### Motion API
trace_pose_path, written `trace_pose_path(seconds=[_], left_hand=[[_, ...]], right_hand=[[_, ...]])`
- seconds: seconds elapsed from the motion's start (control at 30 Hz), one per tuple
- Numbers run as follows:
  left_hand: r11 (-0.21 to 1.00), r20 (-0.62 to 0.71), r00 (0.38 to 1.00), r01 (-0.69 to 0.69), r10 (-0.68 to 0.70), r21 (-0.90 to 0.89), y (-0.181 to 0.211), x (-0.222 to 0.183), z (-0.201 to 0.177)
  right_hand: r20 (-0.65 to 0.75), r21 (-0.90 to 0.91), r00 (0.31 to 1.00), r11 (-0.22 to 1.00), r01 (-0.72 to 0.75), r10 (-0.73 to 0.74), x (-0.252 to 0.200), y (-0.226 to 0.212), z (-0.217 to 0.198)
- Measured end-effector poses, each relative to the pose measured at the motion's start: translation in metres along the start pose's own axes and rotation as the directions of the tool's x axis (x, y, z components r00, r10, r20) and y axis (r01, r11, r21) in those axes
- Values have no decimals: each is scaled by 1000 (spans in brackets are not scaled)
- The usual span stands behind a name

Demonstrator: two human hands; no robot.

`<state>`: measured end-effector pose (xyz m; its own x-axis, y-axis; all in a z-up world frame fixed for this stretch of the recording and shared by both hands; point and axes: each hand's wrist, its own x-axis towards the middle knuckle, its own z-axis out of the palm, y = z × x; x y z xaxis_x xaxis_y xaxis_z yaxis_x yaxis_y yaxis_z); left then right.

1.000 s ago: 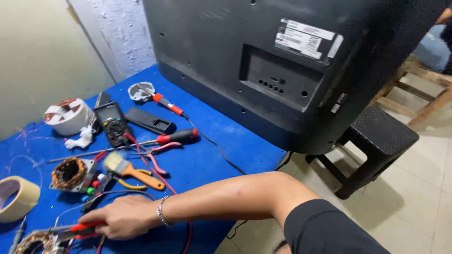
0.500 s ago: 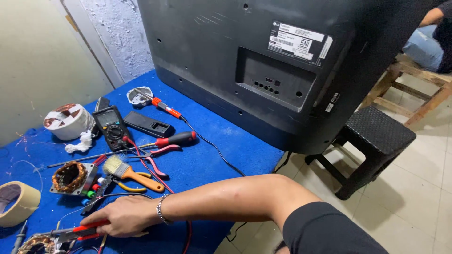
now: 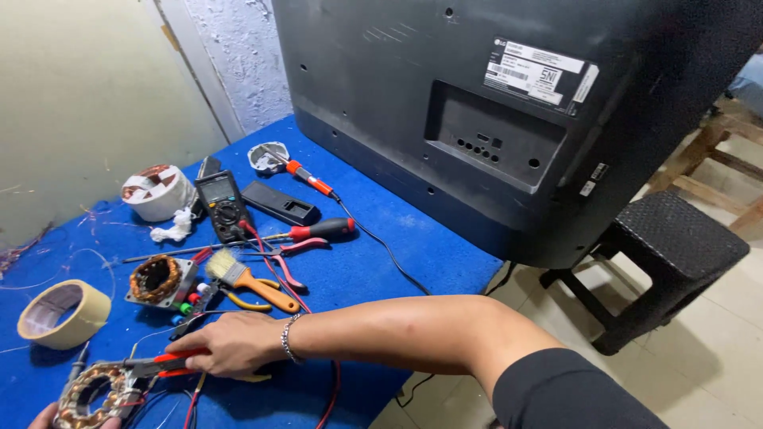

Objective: The person works at a bench on a disassembled electric motor, holding the copper-wound stator and using multimeter test probes on its terminals. They reposition the stator, use pliers on a component, and brush the windings while checking connections with the meter leads.

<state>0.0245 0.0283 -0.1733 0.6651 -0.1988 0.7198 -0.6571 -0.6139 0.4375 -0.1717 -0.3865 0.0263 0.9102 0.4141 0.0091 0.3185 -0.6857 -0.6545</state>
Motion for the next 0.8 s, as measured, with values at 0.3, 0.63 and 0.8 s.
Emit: trace_pose_path(seconds=[0.3,0.63,0.8], left_hand=[[943,47,959,266,-281,201,258,24,-56],[928,72,927,363,-369,84,296,36,-76],[916,88,912,396,-400,64,302,38,-76]], right_hand=[[13,34,985,985,170,-171,10,-6,0],[-64,-95,995,993,68,-75,-9,-36,-21],[-57,-142,998,990,1,-9,-12,-43,-23]])
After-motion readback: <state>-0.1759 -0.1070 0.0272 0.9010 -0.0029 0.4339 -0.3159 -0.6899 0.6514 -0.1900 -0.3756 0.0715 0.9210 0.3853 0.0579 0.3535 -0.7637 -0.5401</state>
